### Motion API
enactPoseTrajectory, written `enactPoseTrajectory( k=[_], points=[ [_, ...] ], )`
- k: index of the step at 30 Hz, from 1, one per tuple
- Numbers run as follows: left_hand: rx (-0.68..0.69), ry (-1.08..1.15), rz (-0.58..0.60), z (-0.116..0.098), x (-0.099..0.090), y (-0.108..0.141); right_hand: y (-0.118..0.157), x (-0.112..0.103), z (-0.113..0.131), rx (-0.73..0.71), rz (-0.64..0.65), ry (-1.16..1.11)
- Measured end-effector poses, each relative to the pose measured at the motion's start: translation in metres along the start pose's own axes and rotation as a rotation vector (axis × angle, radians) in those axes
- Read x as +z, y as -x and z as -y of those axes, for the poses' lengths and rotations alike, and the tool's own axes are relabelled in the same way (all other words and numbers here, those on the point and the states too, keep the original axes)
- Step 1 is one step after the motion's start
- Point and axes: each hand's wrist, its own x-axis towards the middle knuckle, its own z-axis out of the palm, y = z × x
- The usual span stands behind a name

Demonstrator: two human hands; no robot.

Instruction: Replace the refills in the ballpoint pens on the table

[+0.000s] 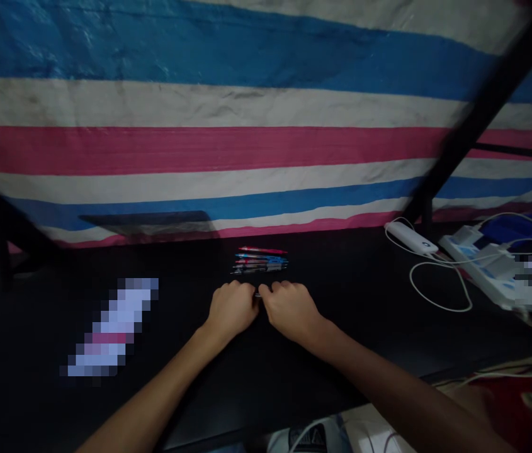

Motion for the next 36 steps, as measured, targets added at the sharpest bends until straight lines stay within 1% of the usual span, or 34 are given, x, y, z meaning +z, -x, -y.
enactPoseTrajectory(
  k=[3, 6, 7, 11, 14, 16, 20, 23, 25, 27, 29, 31, 33, 36],
  points=[
    [0.069, 0.229, -0.02, 0.007, -0.002, 0.0, -0.002, 0.0, -0.005, 0.022, -0.059, -0.02],
    [0.161, 0.479, -0.099, 0.015, -0.006, -0.002, -0.005, -0.002, -0.019, 0.082, -0.133, -0.134],
    [0.181, 0.544, -0.125, 0.017, -0.007, -0.003, -0.005, -0.002, -0.026, 0.082, -0.157, -0.188],
    [0.203, 0.705, -0.178, 0.019, -0.011, -0.005, -0.008, -0.002, -0.048, -0.028, -0.185, -0.46],
    [0.173, 0.748, -0.186, 0.021, -0.011, -0.005, -0.009, -0.002, -0.054, -0.086, -0.212, -0.593],
    [0.146, 0.754, -0.164, 0.022, -0.012, -0.006, -0.009, -0.001, -0.054, -0.094, -0.236, -0.638],
    [0.108, 0.762, -0.097, 0.024, -0.014, -0.006, -0.008, 0.0, -0.052, -0.084, -0.309, -0.649],
    [0.078, 0.835, -0.098, 0.024, -0.015, -0.008, -0.007, 0.0, -0.053, -0.041, -0.336, -0.658],
    [0.043, 0.931, -0.125, 0.024, -0.015, -0.009, -0.008, 0.0, -0.055, 0.024, -0.324, -0.691],
    [-0.012, 1.051, -0.147, 0.024, -0.015, -0.011, -0.009, 0.001, -0.057, 0.115, -0.284, -0.761],
    [-0.072, 1.184, -0.153, 0.025, -0.014, -0.012, -0.011, 0.003, -0.059, 0.195, -0.22, -0.88],
    [-0.122, 1.335, -0.163, 0.025, -0.014, -0.012, -0.013, 0.005, -0.06, 0.221, -0.177, -1.03],
    [-0.161, 1.48, -0.168, 0.026, -0.013, -0.013, -0.014, 0.004, -0.06, 0.221, -0.206, -1.174],
    [-0.197, 1.634, -0.171, 0.025, -0.013, -0.013, -0.014, 0.0, -0.059, 0.206, -0.307, -1.339]
  ],
)
